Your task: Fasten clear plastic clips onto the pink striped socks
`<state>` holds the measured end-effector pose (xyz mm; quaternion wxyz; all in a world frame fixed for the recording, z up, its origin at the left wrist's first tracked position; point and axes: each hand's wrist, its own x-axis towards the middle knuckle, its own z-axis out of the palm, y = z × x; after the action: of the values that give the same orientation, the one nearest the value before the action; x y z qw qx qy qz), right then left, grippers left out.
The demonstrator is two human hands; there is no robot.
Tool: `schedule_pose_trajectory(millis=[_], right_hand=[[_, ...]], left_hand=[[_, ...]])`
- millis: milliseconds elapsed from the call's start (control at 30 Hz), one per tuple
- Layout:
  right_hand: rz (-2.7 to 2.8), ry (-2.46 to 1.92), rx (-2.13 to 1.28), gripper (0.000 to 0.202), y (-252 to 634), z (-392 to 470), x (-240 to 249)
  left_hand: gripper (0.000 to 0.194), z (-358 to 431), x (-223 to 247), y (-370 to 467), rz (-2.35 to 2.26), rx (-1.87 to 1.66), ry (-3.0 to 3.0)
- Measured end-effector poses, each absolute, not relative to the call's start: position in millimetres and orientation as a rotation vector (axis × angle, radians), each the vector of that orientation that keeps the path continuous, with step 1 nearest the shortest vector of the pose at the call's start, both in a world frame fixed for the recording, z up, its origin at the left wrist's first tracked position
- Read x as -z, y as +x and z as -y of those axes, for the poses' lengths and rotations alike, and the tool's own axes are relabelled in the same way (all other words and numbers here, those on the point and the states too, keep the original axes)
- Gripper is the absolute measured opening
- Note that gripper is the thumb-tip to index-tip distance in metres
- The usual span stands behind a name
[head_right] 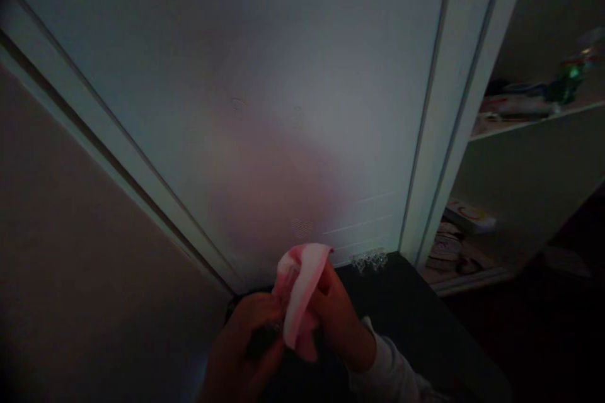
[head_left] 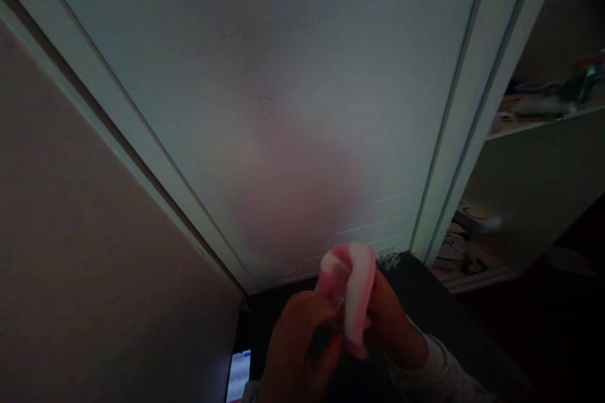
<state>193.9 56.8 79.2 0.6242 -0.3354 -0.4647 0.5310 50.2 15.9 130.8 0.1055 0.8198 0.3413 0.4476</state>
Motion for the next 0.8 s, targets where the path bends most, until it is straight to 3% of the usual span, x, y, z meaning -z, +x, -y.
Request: schedule_pose_trajectory(millis=[133, 467, 800], right_hand=[[1.011, -0.741, -1.313, 0.037, 193, -49, -90], [1.215, -0.837, -0.911, 0.011, 188, -54, -87], [1.220, -0.885, -1.052, 0.034, 179, -50, -93]], left_hand=[[0.014, -18, -134, 50, -1.126, -1.245, 2.690], [0.007, -16, -124, 47, -1.134, -1.143, 2.889], [0.006, -8, -128, 42, -1.157, -1.116, 2.905]])
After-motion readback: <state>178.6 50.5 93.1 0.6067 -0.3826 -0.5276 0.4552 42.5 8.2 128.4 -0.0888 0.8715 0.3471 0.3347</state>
